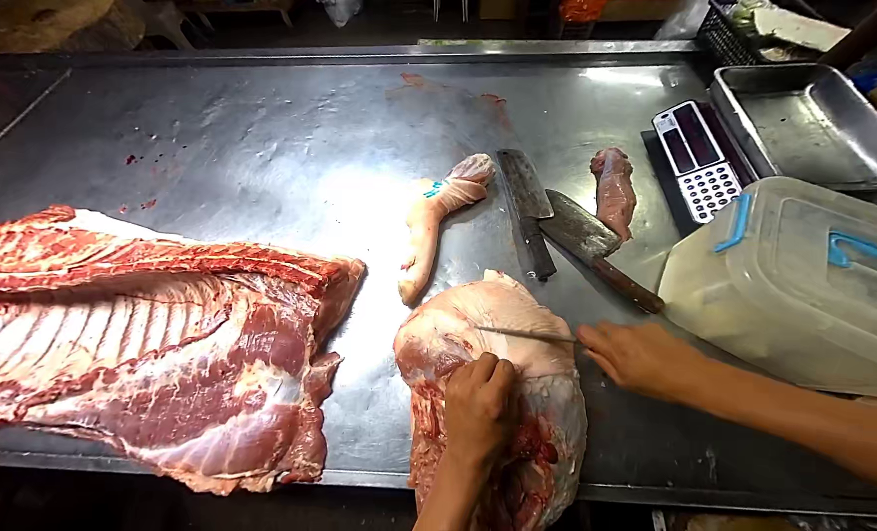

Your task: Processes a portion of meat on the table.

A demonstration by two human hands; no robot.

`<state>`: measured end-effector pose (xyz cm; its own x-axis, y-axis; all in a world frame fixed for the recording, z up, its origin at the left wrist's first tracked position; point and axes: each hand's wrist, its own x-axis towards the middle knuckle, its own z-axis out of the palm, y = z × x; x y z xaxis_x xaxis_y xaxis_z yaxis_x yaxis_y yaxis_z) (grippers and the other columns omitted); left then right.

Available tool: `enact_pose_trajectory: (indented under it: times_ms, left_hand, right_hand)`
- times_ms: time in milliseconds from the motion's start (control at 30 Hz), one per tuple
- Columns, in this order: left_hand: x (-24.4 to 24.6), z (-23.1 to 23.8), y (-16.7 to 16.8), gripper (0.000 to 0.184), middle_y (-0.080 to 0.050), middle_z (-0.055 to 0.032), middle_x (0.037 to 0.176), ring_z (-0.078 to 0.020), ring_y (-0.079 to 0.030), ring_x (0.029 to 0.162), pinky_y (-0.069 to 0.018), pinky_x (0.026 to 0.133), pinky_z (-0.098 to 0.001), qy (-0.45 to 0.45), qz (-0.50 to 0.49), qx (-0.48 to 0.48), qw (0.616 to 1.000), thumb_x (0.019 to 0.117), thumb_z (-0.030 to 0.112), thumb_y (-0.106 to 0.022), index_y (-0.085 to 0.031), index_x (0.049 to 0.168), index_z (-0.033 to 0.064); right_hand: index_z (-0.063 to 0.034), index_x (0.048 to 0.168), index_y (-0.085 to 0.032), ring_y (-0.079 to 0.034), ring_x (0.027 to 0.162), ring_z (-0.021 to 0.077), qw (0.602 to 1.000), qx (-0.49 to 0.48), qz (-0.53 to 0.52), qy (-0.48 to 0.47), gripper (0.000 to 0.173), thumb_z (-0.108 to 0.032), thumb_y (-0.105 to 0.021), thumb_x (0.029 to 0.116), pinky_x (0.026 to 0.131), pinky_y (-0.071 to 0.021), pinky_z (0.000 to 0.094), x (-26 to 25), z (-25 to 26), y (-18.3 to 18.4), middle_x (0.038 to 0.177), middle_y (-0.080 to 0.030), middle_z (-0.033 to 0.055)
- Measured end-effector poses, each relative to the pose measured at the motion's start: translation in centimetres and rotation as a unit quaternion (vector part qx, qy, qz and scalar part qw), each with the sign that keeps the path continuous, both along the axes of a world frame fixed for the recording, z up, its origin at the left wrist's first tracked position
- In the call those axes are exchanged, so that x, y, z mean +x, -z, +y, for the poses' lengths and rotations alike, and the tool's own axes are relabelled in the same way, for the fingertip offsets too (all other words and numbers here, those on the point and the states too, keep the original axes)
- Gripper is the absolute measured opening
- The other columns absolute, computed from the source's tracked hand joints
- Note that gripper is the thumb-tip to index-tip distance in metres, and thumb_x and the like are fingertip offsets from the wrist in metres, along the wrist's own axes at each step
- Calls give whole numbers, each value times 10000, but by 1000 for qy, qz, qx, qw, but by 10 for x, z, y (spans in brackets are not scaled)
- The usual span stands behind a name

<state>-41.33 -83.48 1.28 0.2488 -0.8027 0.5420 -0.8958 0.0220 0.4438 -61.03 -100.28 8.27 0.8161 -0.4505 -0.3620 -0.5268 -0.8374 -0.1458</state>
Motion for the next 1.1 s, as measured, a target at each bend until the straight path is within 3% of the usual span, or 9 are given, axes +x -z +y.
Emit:
enact_pose_trajectory:
  times_ms: [133, 267, 433, 533, 600, 733, 900, 1033, 1100]
  left_hand:
    - [-3, 1, 0, 153, -598, -20, 688, -173, -618, 603, -514, 525, -320, 14, -6, 2, 1000, 880, 127, -600, -645, 734, 113]
    - [0, 3, 2, 154, -606, -18, 697, -167, -618, 611, -508, 528, -314, 21, 10, -10, 1000, 885, 128, -603, -641, 736, 116]
    - [0, 5, -1, 164, -562, -16, 638, -172, -594, 555, -489, 481, -332, 23, 5, 4, 1000, 842, 160, -600, -621, 685, 120]
    - [2, 6, 0, 183, -559, -14, 646, -169, -587, 568, -486, 499, -322, 19, 12, -8, 1000, 869, 169, -592, -620, 695, 119]
    - [3, 3, 0, 190, -544, -7, 631, -157, -572, 541, -465, 470, -313, 19, 21, -1, 1000, 863, 170, -585, -609, 680, 122]
    - [-2, 2, -5, 190, -563, -13, 623, -173, -603, 550, -487, 474, -340, 24, 19, 31, 999, 842, 163, -593, -603, 656, 126]
    - [-3, 6, -2, 233, -547, -9, 611, -174, -588, 548, -475, 481, -335, 23, 30, 16, 999, 872, 177, -568, -583, 644, 130]
    - [-2, 1, -4, 225, -559, -8, 616, -171, -602, 563, -486, 493, -333, 23, 25, 23, 999, 861, 162, -573, -581, 638, 133]
    - [-2, 4, -4, 234, -554, -8, 623, -176, -593, 571, -482, 506, -334, 28, 23, 14, 999, 876, 173, -562, -582, 646, 136]
  right_hand:
    - [-35, 1317, -521, -688, 901, 493, 991, 13, 95, 93, 376, -302, -368, 1102, 728, -537, 643, 17, -28, -11, 986, -671, 262]
    - [-74, 1100, -632, -678, 646, 393, 1000, -19, -4, -7, 260, -283, -485, 1051, 532, -540, 555, 2, 3, -6, 800, -649, 169]
    - [-40, 1309, -515, -688, 899, 500, 989, -1, 114, 92, 370, -303, -360, 1100, 722, -533, 649, 20, -40, -8, 965, -674, 264]
    - [-68, 1115, -647, -689, 650, 399, 1000, -28, -14, 0, 284, -293, -486, 1052, 531, -552, 568, 15, 6, -12, 799, -665, 175]
    - [-78, 1051, -642, -680, 620, 378, 999, -26, -26, -13, 247, -278, -498, 1043, 509, -544, 545, 16, 13, 0, 765, -650, 155]
    - [-21, 1354, -504, -680, 928, 522, 987, -7, 113, 112, 387, -276, -358, 1103, 746, -530, 663, 41, -27, -7, 1007, -671, 293]
    - [-62, 1073, -637, -677, 621, 391, 999, -52, -11, 1, 232, -247, -501, 1034, 516, -546, 540, 24, 22, -6, 797, -652, 178]
    - [-14, 1304, -537, -688, 877, 510, 989, -21, 107, 96, 357, -256, -377, 1095, 708, -538, 652, 43, -18, -5, 966, -675, 279]
    - [-22, 1278, -552, -692, 838, 494, 991, -36, 84, 93, 354, -265, -378, 1089, 675, -542, 637, 39, -10, -8, 951, -674, 263]
